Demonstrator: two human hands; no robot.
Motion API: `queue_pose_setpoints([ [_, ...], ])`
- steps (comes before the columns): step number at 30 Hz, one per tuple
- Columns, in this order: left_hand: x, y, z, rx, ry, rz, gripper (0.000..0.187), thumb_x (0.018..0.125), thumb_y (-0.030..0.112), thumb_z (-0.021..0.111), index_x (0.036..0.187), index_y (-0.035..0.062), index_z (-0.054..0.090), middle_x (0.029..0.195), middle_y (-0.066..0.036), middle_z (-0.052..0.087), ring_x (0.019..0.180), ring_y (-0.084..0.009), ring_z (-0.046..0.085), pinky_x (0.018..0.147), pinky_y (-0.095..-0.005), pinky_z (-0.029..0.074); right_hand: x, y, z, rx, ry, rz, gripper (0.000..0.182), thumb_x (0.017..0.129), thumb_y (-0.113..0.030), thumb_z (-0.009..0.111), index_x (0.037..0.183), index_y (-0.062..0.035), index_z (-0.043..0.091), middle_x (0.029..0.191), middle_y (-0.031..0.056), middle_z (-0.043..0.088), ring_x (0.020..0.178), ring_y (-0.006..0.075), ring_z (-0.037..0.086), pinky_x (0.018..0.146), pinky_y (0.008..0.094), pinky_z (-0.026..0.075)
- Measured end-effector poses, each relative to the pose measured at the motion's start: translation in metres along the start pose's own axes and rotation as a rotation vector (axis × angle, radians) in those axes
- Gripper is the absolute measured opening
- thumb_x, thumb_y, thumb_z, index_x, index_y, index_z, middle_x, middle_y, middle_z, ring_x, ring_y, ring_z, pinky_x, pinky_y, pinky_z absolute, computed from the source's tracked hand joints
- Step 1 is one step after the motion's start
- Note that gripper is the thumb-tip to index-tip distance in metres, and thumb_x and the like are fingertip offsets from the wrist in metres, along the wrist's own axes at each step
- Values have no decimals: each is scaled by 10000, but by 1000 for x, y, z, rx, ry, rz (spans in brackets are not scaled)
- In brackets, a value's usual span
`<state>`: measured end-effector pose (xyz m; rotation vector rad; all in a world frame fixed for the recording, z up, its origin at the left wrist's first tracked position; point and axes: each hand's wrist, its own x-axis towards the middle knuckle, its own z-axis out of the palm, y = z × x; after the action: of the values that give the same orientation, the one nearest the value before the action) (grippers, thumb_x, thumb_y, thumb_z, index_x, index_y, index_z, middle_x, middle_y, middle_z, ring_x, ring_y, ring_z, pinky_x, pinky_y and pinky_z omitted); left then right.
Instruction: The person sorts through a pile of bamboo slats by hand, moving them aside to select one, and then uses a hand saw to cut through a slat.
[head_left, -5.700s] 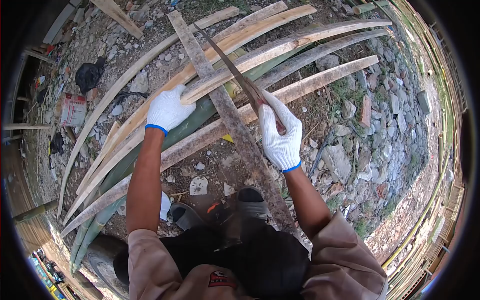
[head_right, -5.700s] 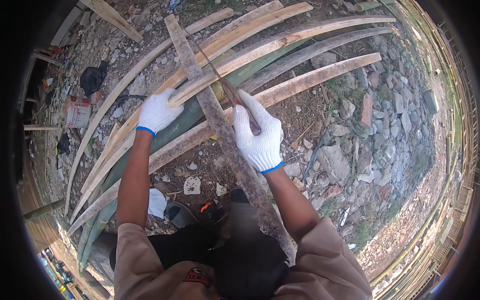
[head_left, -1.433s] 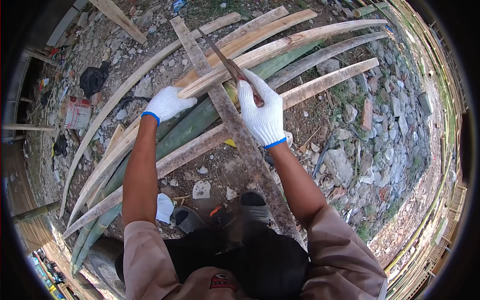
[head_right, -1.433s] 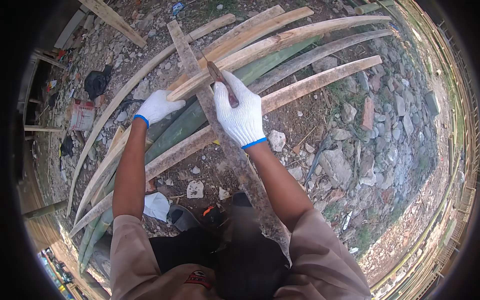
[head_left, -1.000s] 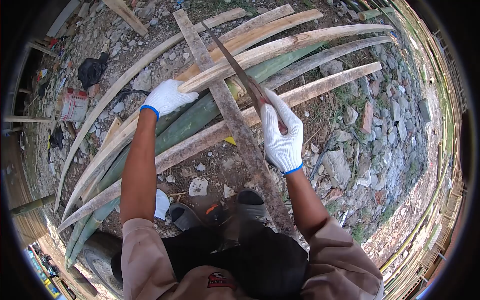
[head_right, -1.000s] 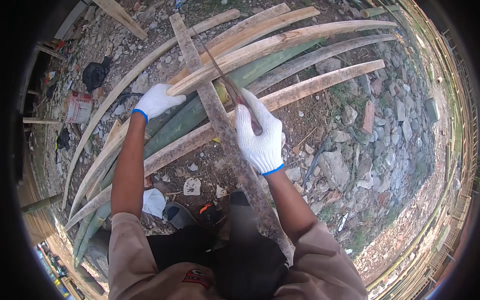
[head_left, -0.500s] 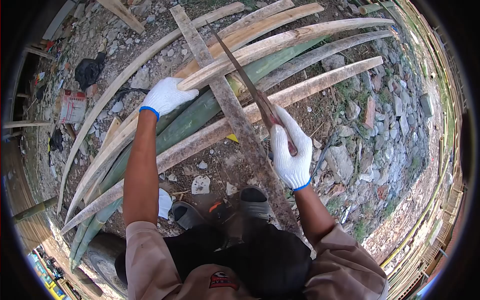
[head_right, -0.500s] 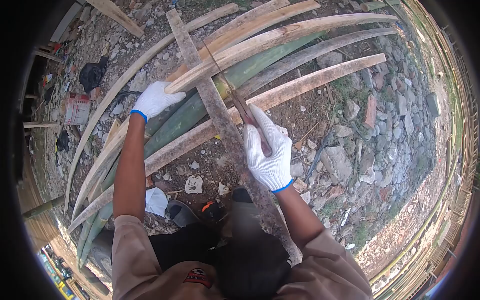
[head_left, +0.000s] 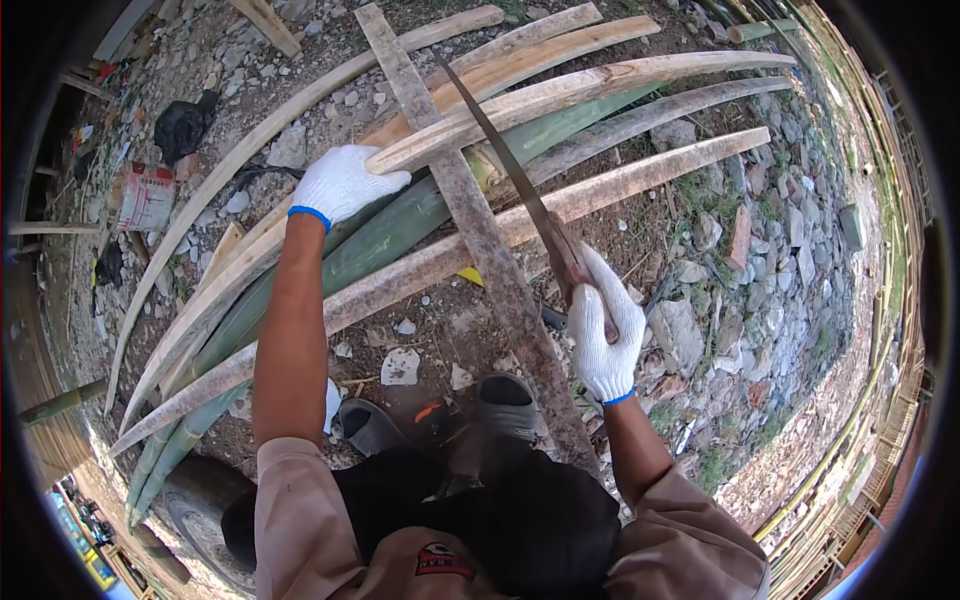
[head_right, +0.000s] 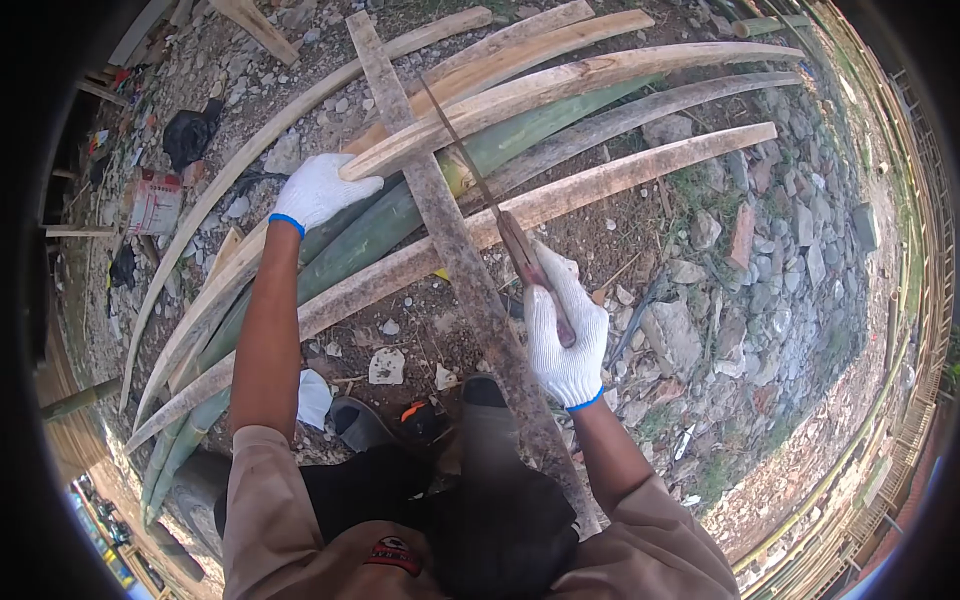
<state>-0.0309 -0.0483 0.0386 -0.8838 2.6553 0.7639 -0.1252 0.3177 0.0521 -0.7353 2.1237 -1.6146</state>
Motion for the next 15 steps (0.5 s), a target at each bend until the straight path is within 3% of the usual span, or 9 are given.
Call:
queue_pose_setpoints([
  [1, 1, -1, 1, 8, 9, 7, 580, 871, 554, 732, 1161, 51, 747, 979, -214, 758, 841, -359, 721, 799, -435, 554, 23, 10, 17, -27, 28, -50, 422, 1037, -120, 614, 1430, 33, 602, 1164, 190, 768, 1020, 138, 708, 901, 288, 541],
  [2, 1, -3, 6, 46, 68, 25, 584, 872, 570, 725, 1168, 68, 752, 1001, -221, 759, 874, -376, 727, 811, -445, 559, 50, -1, 37, -25, 51, -62, 388, 1030, -134, 635, 1376, 41, 642, 1108, 166, 783, 928, 117, 699, 823, 291, 554],
  [3, -2, -4, 9, 84, 122, 44, 588, 872, 587, 717, 1175, 85, 757, 1023, -228, 761, 906, -392, 733, 824, -455, 564, 77, 8, 63, 104, 117, -225, 370, 1021, -154, 657, 1335, 42, 664, 1066, 159, 788, 876, 123, 702, 779, 293, 555],
  [6, -18, 11, 8, 184, 297, -10, 636, 860, 671, 698, 1150, 108, 762, 1018, -224, 759, 946, -417, 725, 833, -482, 564, 102, -1, 79, 123, 90, -160, 390, 1019, -167, 659, 1345, 46, 644, 1065, 186, 781, 886, 119, 704, 786, 279, 556],
  [9, -22, 11, 8, 228, 303, -52, 691, 844, 744, 675, 1079, 99, 748, 972, -224, 750, 941, -425, 719, 810, -493, 556, 61, -2, 48, 51, 37, -155, 433, 994, -110, 676, 1402, 20, 617, 1117, 196, 781, 886, 116, 724, 787, 270, 562],
  [10, -19, 10, 7, 225, 304, -45, 691, 844, 744, 675, 1079, 99, 748, 972, -224, 750, 941, -425, 719, 810, -493, 556, 39, 5, 33, -3, 12, -68, 445, 992, -82, 664, 1423, 15, 609, 1158, 193, 778, 947, 139, 740, 843, 284, 564],
  [11, -19, 9, 7, 216, 316, -13, 704, 840, 761, 668, 1035, 88, 731, 941, -238, 738, 930, -439, 711, 801, -502, 551, 20, 15, 22, 17, 38, -190, 462, 994, -75, 644, 1442, 20, 592, 1176, 188, 776, 988, 154, 742, 897, 299, 557],
  [12, -19, 7, 9, 204, 329, 12, 720, 836, 778, 660, 991, 77, 715, 910, -251, 726, 920, -453, 703, 792, -510, 546, 7, 13, 9, -157, 16, -194, 457, 994, -70, 634, 1438, 30, 591, 1169, 184, 778, 985, 161, 743, 922, 318, 554],
  [15, -13, 1, 10, 254, 308, -48, 756, 837, 828, 609, 1011, 99, 713, 895, -263, 730, 924, -449, 714, 795, -528, 558, 6, -2, 10, -35, 33, -74, 429, 996, -87, 643, 1405, 38, 617, 1134, 182, 784, 969, 153, 741, 899, 307, 558],
])
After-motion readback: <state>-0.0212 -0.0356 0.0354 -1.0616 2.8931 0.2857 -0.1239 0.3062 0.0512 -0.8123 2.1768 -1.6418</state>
